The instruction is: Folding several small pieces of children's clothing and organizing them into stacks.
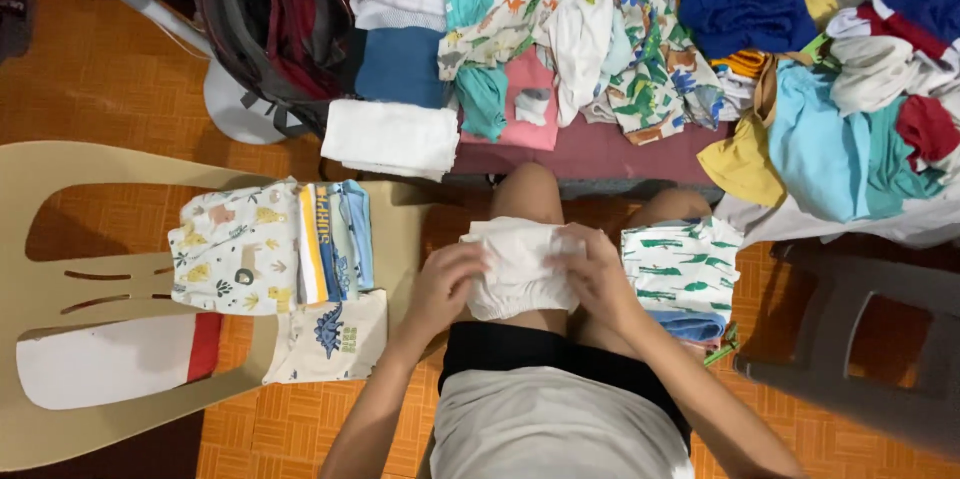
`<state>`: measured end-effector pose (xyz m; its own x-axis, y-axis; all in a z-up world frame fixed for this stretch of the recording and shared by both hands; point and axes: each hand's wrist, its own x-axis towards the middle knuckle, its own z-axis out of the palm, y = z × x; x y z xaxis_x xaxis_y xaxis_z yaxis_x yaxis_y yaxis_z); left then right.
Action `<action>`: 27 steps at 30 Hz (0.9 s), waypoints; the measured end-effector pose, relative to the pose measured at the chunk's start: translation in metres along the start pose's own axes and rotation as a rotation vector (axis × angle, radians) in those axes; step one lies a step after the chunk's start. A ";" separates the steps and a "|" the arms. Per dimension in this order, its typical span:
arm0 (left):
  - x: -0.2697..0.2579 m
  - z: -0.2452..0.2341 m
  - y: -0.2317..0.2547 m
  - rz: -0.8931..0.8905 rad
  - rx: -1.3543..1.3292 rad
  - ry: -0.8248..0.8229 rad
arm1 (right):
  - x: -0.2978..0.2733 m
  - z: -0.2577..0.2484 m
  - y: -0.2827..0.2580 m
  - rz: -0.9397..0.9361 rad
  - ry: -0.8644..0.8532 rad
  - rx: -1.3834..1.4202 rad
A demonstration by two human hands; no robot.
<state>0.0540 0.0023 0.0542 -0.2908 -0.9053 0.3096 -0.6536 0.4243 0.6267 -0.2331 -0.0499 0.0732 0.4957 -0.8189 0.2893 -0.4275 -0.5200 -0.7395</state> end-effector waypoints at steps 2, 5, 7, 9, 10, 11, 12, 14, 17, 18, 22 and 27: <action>0.001 -0.001 -0.002 -0.177 -0.142 0.080 | -0.011 0.010 0.016 0.129 0.100 0.059; -0.004 -0.001 -0.019 -0.506 -0.300 0.077 | -0.017 0.010 0.021 0.571 0.124 0.300; -0.008 0.004 -0.040 -0.640 -0.311 0.001 | -0.020 0.009 0.034 0.868 0.055 0.478; -0.025 0.012 -0.061 -0.935 -0.707 -0.217 | -0.038 0.018 0.054 0.879 0.035 0.585; -0.037 0.019 -0.073 -0.938 -0.707 -0.223 | -0.047 0.022 0.068 0.884 0.037 0.587; -0.049 0.027 -0.085 -0.865 -0.759 -0.199 | -0.056 0.025 0.081 0.823 0.002 0.665; -0.061 0.035 -0.096 -0.791 -0.809 -0.170 | -0.065 0.028 0.095 0.758 -0.035 0.742; -0.053 0.031 -0.081 -0.853 -0.893 -0.113 | -0.065 0.025 0.092 0.742 -0.033 0.744; -0.041 0.031 -0.060 -0.936 -1.188 0.072 | -0.043 0.015 0.066 0.871 0.020 0.914; -0.040 0.033 -0.052 -0.960 -1.400 0.198 | -0.035 0.011 0.053 1.027 0.074 1.081; -0.037 0.034 -0.035 -0.919 -1.384 0.192 | -0.038 0.019 0.053 0.997 0.215 1.247; -0.034 0.021 -0.005 -0.980 -1.200 0.168 | -0.008 0.002 -0.028 0.748 0.287 0.716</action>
<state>0.0525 0.0307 0.0260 0.0319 -0.8503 -0.5253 0.4101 -0.4682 0.7827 -0.2239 -0.0279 0.0907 0.0558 -0.9452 -0.3217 0.0397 0.3240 -0.9452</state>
